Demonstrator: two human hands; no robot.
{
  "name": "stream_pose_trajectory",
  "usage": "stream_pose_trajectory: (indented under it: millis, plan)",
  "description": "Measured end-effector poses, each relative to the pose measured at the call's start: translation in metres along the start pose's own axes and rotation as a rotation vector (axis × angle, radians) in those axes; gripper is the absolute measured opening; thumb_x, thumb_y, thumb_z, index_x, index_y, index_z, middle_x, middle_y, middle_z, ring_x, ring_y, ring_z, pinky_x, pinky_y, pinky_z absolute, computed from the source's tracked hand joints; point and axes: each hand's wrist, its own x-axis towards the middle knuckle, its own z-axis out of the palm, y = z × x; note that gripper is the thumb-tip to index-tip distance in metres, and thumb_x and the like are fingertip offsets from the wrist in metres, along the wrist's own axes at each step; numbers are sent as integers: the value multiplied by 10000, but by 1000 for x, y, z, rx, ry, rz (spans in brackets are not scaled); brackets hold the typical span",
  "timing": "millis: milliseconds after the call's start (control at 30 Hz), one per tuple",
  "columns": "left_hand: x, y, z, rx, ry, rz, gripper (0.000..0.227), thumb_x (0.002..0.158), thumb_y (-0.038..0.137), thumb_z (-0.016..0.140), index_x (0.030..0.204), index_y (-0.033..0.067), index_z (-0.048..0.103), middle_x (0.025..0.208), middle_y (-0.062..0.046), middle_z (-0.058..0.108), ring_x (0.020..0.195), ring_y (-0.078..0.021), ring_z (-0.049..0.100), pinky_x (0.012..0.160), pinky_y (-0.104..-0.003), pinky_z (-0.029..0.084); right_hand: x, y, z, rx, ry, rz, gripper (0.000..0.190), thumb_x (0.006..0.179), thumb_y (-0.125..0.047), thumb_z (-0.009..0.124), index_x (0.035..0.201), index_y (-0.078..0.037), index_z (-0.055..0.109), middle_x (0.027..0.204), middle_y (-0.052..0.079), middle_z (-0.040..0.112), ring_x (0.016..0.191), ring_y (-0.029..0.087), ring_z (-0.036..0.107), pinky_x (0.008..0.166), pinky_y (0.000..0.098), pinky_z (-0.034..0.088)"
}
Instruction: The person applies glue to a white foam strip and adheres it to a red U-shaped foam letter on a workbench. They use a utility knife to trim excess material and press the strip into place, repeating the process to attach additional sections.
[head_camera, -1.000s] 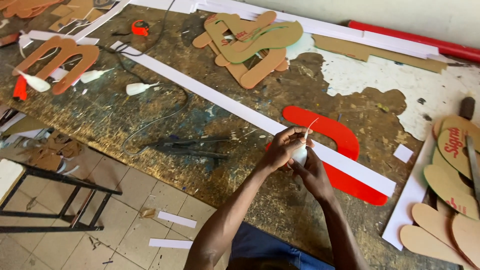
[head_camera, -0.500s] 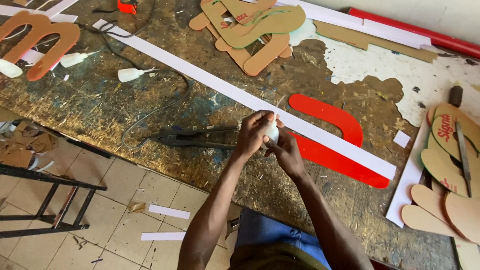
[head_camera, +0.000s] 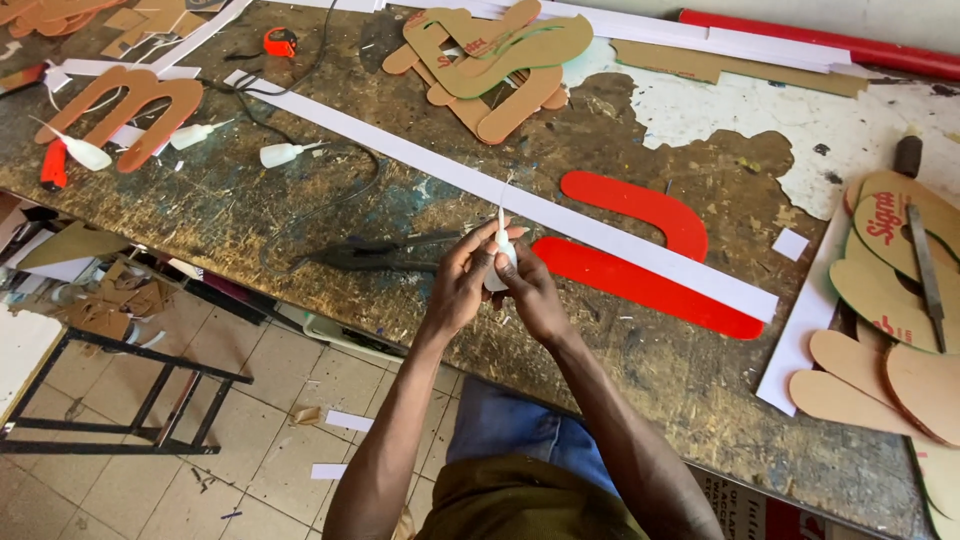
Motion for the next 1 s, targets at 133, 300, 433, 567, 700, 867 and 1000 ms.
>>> stream_pose_trajectory:
  millis: [133,300,433,567,700,867,1000]
  plan:
    - [-20,11,42,20,43,33,473,1210,243,543,1621,17,605,1432,-268,770,623,-210,792,438,-278,591,-25,-33,-17,-17,-44,-17,410,1185,-344,629,1289,51,661,1011,233,781,819,277,794,619,349,654]
    - [-7,-21,68,-78,96,24,424,1184,204,613,1520,-52,648,1347,-311,783,658,-242,796,485,-304,612,-26,-31,-67,-148,-116,-1,389,1177,-294,665,1294,73,715,1054,246,799,867,283,782,700,409,698]
    - [-11,20,65,-70,160,38,456,1175,186,620,1557,-64,621,1371,-337,768,670,-211,766,470,-358,651,-5,-29,-51,-27,-141,53,445,1179,-375,638,1173,60,738,912,205,792,745,245,777,614,351,683]
    - [-21,69,41,9,188,18,538,1167,172,615,1644,-60,526,1468,-319,722,690,-173,679,532,-361,690,23,-15,-16,167,-181,137,525,1181,-458,596,1156,39,764,830,204,801,673,239,801,543,325,672]
    - [-32,90,1,108,205,7,585,1189,185,551,1732,8,426,1606,-292,640,731,-154,660,595,-370,716,40,-16,37,183,-213,197,565,1178,-460,600,1251,82,741,840,203,787,664,237,783,523,326,667]
    - [-43,77,-79,282,328,27,514,1197,135,507,1707,75,532,1587,-264,659,982,-257,721,820,-479,672,70,-32,108,75,-344,225,509,1172,-355,625,1442,76,644,1072,229,775,885,298,818,707,425,737]
    - [-46,78,-154,222,476,6,519,1176,19,462,1669,86,611,1205,-162,767,1028,-185,676,904,-421,722,108,-18,169,-28,-513,228,512,1183,-307,630,1525,69,570,1248,280,759,1084,315,762,896,510,716]
